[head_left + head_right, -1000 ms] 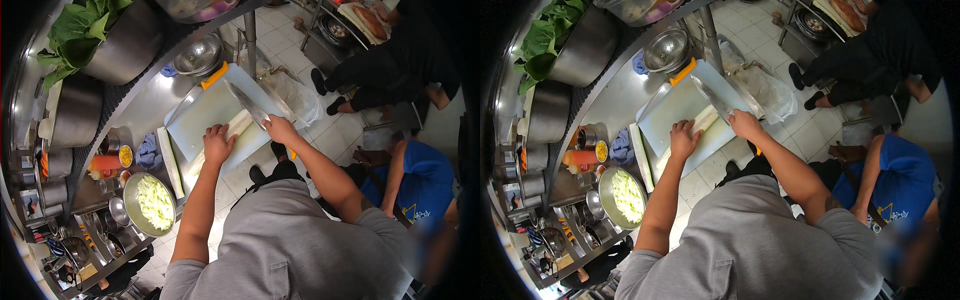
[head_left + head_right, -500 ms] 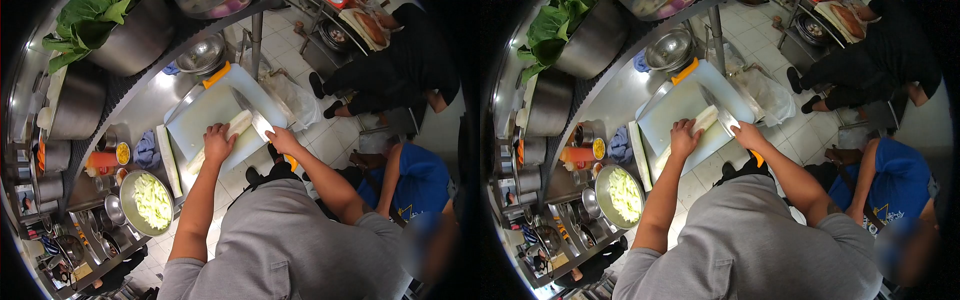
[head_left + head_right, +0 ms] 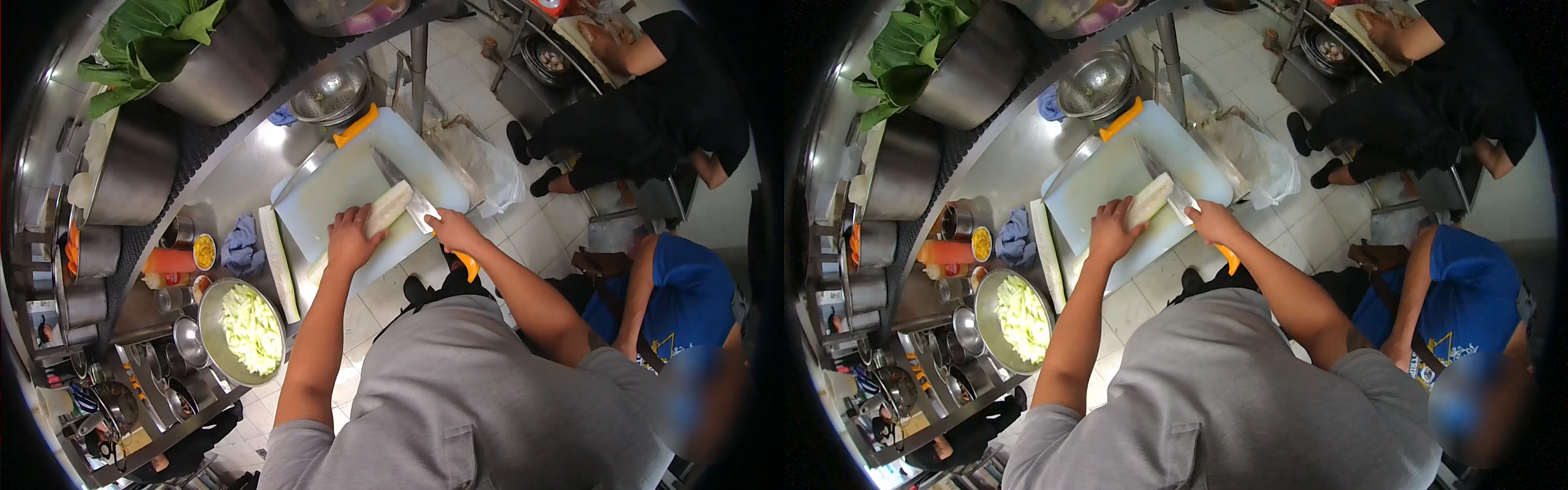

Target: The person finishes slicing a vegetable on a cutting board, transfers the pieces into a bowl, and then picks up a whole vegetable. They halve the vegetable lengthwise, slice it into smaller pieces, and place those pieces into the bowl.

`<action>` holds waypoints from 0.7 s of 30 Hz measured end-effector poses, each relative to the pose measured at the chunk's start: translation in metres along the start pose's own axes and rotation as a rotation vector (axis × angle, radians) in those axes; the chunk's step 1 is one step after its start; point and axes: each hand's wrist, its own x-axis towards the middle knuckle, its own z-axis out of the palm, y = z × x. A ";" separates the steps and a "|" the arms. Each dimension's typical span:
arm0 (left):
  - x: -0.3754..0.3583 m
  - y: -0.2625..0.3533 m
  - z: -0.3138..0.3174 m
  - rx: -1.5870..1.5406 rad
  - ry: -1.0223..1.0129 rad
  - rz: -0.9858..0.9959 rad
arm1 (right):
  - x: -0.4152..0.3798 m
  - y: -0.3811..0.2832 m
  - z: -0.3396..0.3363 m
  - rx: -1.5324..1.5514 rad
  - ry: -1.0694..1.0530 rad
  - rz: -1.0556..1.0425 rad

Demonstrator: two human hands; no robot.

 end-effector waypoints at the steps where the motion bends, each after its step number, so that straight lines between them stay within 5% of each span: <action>1: -0.008 -0.005 -0.005 0.001 0.003 0.000 | -0.001 0.001 0.001 0.023 0.009 0.014; 4: -0.024 -0.017 -0.006 0.102 -0.153 -0.099 | 0.001 0.002 -0.001 0.044 0.007 0.000; 9: -0.018 -0.016 0.019 -0.011 0.018 -0.073 | 0.018 0.004 -0.014 0.024 0.017 -0.029; 21: -0.019 -0.014 0.018 0.018 0.005 -0.081 | -0.008 0.013 0.013 0.085 0.024 -0.003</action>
